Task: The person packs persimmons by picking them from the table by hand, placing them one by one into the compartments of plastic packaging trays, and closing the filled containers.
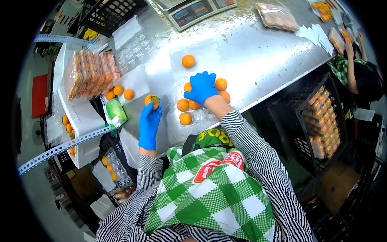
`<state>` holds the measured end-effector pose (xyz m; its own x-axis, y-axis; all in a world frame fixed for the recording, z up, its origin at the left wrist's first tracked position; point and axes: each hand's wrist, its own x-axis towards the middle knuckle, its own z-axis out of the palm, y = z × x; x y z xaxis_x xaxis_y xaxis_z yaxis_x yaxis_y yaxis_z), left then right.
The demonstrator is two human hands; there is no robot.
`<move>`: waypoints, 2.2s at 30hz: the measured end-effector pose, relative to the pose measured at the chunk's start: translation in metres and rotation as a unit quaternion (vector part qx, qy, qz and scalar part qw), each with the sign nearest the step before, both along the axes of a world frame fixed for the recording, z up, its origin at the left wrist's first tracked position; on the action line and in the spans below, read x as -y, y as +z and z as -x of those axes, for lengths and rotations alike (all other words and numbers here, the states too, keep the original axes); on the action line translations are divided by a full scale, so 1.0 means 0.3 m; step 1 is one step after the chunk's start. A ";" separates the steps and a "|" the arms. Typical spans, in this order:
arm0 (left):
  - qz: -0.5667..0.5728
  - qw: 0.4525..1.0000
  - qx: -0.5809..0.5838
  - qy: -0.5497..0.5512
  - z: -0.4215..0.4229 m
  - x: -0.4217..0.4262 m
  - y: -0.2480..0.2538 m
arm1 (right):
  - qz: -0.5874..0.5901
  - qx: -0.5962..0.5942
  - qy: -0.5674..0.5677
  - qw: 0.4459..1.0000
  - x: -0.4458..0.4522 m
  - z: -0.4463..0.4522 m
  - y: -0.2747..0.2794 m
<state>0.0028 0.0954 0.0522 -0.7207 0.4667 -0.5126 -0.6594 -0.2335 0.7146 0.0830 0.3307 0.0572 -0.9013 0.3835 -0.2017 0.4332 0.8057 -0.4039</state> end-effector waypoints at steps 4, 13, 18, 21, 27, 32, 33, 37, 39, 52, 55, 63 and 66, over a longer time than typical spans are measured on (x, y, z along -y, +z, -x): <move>-0.005 1.000 0.016 0.018 -0.013 0.028 0.001 | 0.067 -0.090 0.016 0.994 0.008 0.016 -0.046; 0.128 0.988 -0.079 -0.031 -0.033 -0.034 0.043 | -0.039 -0.149 0.056 0.987 0.087 0.033 -0.054; 0.249 0.923 -0.268 -0.117 -0.053 -0.128 0.099 | 0.005 -0.292 -0.121 0.949 -0.087 -0.128 -0.045; 0.066 0.985 -0.128 -0.097 -0.034 -0.198 0.095 | 0.041 -0.317 -0.182 0.930 -0.157 -0.214 -0.077; -0.136 0.987 0.078 -0.025 0.021 -0.215 0.028 | 0.040 -0.312 -0.035 0.949 -0.041 -0.169 -0.071; -0.177 0.979 0.099 -0.022 0.007 -0.207 0.087 | -0.022 -0.115 0.090 0.989 0.108 0.005 -0.053; -0.181 0.978 0.101 -0.022 0.005 -0.199 0.086 | -0.030 -0.068 0.098 0.992 0.118 0.041 -0.051; -0.183 0.976 0.115 0.000 -0.001 -0.157 0.065 | 0.027 0.013 0.096 0.995 0.115 0.096 -0.044; -0.185 0.975 0.119 0.015 -0.003 -0.137 0.069 | 0.117 0.020 0.078 0.990 0.093 0.098 -0.013; -0.206 0.965 0.152 0.057 -0.001 -0.044 0.033 | 0.919 -0.185 -0.070 0.342 0.044 -0.028 -0.007; -0.195 0.967 0.153 0.065 0.001 -0.038 0.028 | 0.951 -0.174 -0.045 0.253 0.052 -0.033 0.009; -0.205 0.961 0.174 0.067 0.004 -0.033 0.011 | 0.931 -0.221 -0.170 0.237 0.106 -0.009 -0.046; -0.212 0.957 0.182 0.075 0.007 -0.033 0.006 | 0.894 -0.200 -0.257 0.309 0.110 -0.007 -0.061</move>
<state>0.0008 0.1052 0.0540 -0.6053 0.5941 -0.5297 -0.7834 -0.5625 0.2643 0.0851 0.2978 0.0390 -0.9038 0.0954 -0.4173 -0.0547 -0.9926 -0.1084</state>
